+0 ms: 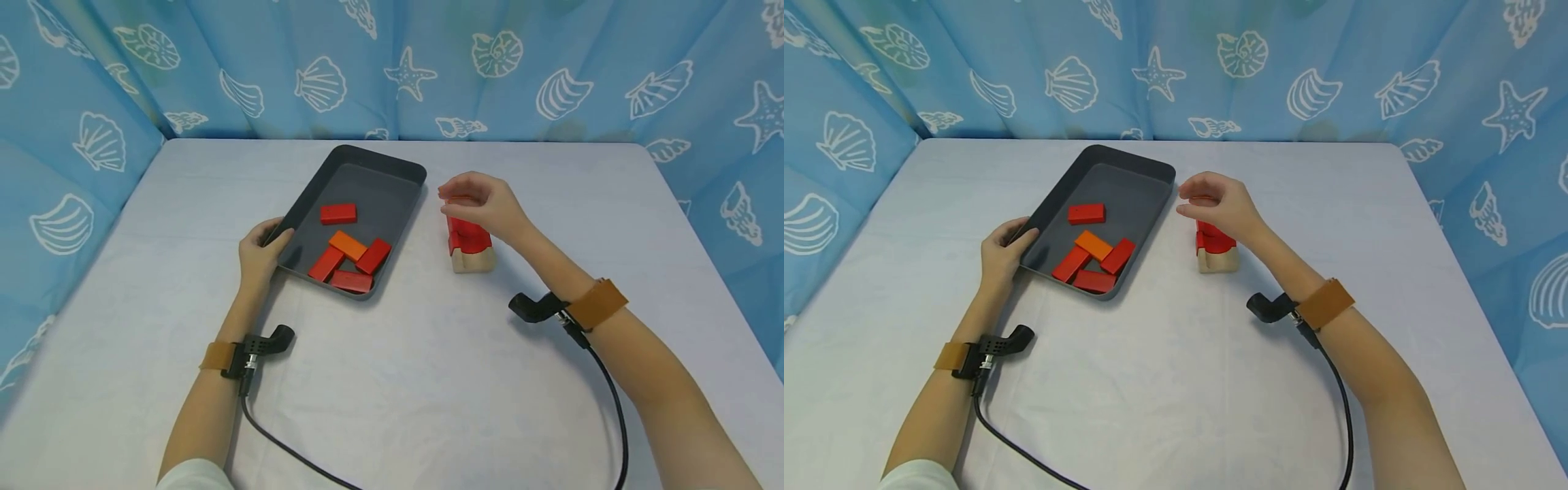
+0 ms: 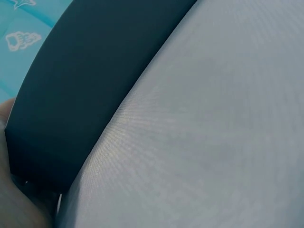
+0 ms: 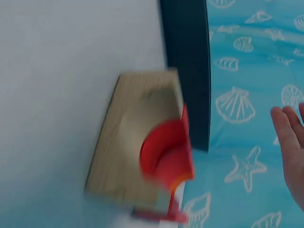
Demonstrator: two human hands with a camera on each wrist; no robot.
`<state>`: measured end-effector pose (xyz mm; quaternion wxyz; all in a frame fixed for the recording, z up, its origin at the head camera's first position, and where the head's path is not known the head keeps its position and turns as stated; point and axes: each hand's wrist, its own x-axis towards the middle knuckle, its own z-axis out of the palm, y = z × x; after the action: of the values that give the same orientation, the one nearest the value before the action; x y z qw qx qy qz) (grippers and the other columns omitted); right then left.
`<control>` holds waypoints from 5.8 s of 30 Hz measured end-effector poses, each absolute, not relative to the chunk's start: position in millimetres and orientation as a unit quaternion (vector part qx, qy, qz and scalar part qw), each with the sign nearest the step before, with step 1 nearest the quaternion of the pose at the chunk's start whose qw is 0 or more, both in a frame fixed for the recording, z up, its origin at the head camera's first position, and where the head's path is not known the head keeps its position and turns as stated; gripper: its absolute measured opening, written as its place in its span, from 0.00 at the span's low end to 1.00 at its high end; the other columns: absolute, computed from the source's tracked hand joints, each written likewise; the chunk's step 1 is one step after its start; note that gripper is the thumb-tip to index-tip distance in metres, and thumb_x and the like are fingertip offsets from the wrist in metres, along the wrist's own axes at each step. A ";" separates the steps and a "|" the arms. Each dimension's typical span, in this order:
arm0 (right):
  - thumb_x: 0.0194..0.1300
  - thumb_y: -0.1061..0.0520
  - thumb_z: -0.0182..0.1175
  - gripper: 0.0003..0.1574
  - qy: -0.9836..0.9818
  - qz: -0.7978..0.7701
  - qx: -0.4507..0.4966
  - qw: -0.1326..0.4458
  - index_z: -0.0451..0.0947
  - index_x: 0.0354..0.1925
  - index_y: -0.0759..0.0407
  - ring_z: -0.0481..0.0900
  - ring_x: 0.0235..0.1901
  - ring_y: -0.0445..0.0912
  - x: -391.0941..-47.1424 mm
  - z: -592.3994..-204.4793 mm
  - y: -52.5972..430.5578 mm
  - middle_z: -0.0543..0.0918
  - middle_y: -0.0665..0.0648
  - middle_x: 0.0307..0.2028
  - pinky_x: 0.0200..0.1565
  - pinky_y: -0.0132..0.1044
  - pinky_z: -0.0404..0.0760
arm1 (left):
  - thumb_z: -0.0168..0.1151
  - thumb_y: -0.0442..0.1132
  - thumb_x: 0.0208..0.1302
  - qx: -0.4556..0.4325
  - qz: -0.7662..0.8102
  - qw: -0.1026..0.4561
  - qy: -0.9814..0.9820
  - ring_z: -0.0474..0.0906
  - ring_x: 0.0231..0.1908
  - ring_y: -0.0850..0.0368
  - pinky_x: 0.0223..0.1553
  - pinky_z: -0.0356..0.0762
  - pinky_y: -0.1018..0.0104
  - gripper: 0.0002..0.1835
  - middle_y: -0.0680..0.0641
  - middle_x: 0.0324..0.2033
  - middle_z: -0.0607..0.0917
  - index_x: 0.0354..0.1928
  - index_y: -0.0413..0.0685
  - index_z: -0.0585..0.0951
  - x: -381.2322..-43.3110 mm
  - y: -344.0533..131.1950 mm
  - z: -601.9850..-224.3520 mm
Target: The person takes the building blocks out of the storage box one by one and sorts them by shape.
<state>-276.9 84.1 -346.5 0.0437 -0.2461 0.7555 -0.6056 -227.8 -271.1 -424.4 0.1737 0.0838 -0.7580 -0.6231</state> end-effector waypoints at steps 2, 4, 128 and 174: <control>0.56 0.66 0.60 0.17 0.736 -0.625 -0.260 0.032 0.73 0.45 0.70 0.76 0.43 0.49 -278.4 -347.1 74.2 0.78 0.59 0.41 0.45 0.35 0.72 | 0.62 0.34 0.55 0.082 -0.622 0.176 -0.759 0.71 0.46 0.58 0.46 0.66 0.69 0.20 0.42 0.46 0.77 0.50 0.35 0.76 -228.0 -271.5 -425.0; 0.55 0.67 0.60 0.16 0.717 -0.640 -0.276 0.015 0.73 0.44 0.71 0.77 0.41 0.47 -279.5 -347.4 64.2 0.78 0.59 0.40 0.45 0.35 0.72 | 0.62 0.33 0.55 0.077 -0.625 0.178 -0.756 0.71 0.47 0.57 0.47 0.66 0.68 0.19 0.43 0.47 0.77 0.50 0.35 0.75 -228.3 -271.7 -425.3; 0.54 0.55 0.65 0.23 0.920 -0.262 -0.285 0.061 0.76 0.46 0.66 0.72 0.40 0.48 -328.6 -389.5 -72.9 0.77 0.60 0.40 0.44 0.35 0.70 | 0.58 0.27 0.54 0.072 -0.630 0.184 -0.751 0.73 0.44 0.54 0.43 0.67 0.70 0.16 0.34 0.44 0.77 0.47 0.28 0.75 -215.7 -262.2 -398.1; 0.52 0.56 0.66 0.21 0.860 -0.407 -0.309 0.000 0.77 0.43 0.66 0.75 0.37 0.51 -310.4 -371.8 -46.1 0.78 0.61 0.36 0.40 0.31 0.71 | 0.51 0.29 0.58 0.098 -0.613 0.192 -0.760 0.73 0.41 0.60 0.42 0.66 0.71 0.15 0.41 0.43 0.79 0.47 0.36 0.78 -230.8 -272.6 -424.1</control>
<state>-310.4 -46.1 -371.8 -0.0005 -0.3086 0.8597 -0.4070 -230.8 -272.6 -424.1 0.1917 0.0977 -0.7605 -0.6127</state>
